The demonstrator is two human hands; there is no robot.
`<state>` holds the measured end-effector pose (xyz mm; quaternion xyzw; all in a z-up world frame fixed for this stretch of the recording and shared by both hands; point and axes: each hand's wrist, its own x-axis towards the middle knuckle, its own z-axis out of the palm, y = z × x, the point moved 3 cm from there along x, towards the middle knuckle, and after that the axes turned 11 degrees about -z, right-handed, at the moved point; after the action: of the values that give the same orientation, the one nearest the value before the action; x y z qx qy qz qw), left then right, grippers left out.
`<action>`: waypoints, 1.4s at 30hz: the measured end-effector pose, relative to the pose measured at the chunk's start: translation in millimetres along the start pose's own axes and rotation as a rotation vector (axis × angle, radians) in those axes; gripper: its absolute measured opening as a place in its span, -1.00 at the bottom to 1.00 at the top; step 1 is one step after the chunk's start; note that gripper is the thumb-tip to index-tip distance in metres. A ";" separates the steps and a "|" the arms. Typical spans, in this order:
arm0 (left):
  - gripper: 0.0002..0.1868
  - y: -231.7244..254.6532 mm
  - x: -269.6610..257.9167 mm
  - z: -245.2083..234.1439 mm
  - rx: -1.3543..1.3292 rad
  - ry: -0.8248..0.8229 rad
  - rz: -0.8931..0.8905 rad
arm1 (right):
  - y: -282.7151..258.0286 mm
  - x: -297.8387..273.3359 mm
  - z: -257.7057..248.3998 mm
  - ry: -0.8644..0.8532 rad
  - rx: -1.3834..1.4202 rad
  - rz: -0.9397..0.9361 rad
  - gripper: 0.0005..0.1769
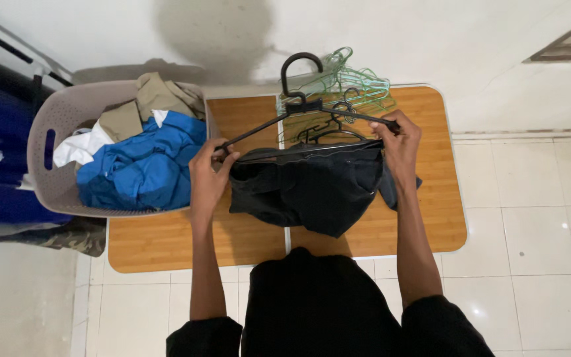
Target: The person takes a dark garment from a laundry basket, places it on a hanger, and hangs it on a clothing rack. Then the person takes a beige garment from the basket and begins to unfold it on the table.
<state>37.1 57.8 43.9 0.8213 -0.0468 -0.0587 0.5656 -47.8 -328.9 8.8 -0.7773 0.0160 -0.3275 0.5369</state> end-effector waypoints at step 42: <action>-0.81 -22.5 -94.9 -96.8 0.038 0.222 0.309 | -71.9 -95.4 90.5 0.060 -0.069 0.130 -0.16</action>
<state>-42.0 168.8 61.1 0.8163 -0.1106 0.1208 0.5539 -98.5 -188.0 3.8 -0.7824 0.0939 -0.3146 0.5292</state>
